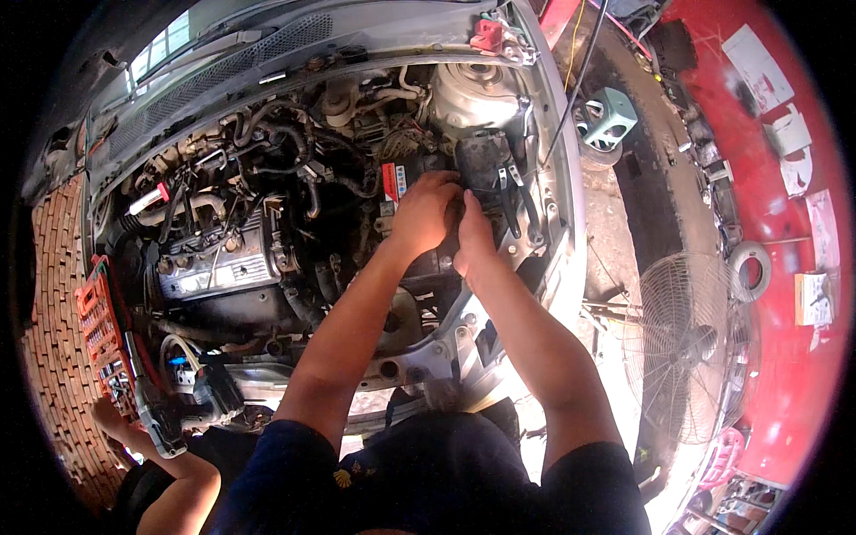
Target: The person works on a car engine by disconnecting and reconnecting various electrical connectors and wires around the battery and engine block, using a power drill to fasten a component, and manipulating small parts by hand.
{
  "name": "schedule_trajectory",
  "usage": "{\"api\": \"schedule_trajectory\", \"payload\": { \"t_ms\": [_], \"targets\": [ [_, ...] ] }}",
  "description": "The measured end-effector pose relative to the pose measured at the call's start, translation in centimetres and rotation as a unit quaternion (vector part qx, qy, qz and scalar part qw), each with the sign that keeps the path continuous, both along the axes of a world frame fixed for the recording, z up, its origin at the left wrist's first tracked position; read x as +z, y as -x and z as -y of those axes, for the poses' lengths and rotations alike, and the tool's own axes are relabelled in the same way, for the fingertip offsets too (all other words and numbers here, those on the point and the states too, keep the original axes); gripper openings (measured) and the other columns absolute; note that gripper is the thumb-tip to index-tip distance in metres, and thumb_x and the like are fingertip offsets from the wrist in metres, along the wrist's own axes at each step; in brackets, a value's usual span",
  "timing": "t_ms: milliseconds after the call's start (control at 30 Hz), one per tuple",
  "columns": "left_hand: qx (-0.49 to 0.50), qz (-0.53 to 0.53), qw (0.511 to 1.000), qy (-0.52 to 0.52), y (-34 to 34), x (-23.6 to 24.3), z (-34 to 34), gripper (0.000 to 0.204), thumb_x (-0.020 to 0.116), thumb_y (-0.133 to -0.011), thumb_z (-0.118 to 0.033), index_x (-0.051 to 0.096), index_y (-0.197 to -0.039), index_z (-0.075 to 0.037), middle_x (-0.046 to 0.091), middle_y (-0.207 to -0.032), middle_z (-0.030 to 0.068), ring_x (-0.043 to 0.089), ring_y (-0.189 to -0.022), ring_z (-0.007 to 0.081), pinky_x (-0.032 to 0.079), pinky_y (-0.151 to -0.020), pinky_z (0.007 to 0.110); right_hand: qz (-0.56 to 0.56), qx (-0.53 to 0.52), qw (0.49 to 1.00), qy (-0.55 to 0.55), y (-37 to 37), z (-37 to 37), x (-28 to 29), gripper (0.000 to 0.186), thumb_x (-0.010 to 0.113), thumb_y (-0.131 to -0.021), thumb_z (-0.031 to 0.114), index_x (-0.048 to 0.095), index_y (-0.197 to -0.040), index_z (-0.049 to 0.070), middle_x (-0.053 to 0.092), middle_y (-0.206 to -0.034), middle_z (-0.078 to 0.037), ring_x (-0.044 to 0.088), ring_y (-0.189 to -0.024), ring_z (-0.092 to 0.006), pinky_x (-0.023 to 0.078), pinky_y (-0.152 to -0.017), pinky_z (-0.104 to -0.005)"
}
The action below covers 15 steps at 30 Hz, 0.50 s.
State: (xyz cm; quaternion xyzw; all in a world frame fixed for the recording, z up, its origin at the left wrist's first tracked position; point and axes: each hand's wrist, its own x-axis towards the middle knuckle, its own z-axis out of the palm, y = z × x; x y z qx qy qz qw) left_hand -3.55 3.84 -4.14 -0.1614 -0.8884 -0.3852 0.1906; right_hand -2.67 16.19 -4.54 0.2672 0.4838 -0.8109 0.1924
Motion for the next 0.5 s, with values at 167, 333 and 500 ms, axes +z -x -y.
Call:
{"api": "schedule_trajectory", "payload": {
  "t_ms": [167,333,500],
  "targets": [
    [0.046,0.040,0.997,-0.038,-0.2,0.2,-0.3,0.025,0.070,-0.082,-0.007,0.076,-0.107,-0.005,0.069,-0.133,0.0124,0.060,-0.129,0.0373,0.052,-0.106,0.047,0.000,0.006,0.999,0.032,0.4,-0.5,-0.9,0.069,0.053,-0.107,0.058,0.052,-0.155,0.007,0.059,-0.153,-0.009,0.056,-0.138,-0.0241,0.043,-0.116,-0.0403],
    [-0.029,0.020,0.999,0.004,0.4,-0.1,0.3,0.029,0.070,-0.082,-0.006,0.072,-0.111,-0.004,0.066,-0.138,0.0143,0.059,-0.130,0.0387,0.051,-0.108,0.048,-0.007,-0.005,1.000,-0.010,1.1,-1.1,-3.0,0.068,0.054,-0.107,0.057,0.054,-0.153,0.007,0.059,-0.154,-0.008,0.057,-0.137,-0.0243,0.042,-0.116,-0.0407],
    [0.026,0.026,0.998,-0.048,0.4,-0.4,0.0,0.030,0.071,-0.083,-0.007,0.072,-0.113,-0.003,0.067,-0.138,0.0164,0.058,-0.132,0.0401,0.050,-0.111,0.047,0.018,-0.002,1.000,0.016,0.7,-0.5,-1.5,0.068,0.054,-0.107,0.057,0.054,-0.153,0.008,0.060,-0.153,-0.008,0.056,-0.138,-0.0240,0.041,-0.117,-0.0402]
  ]
}}
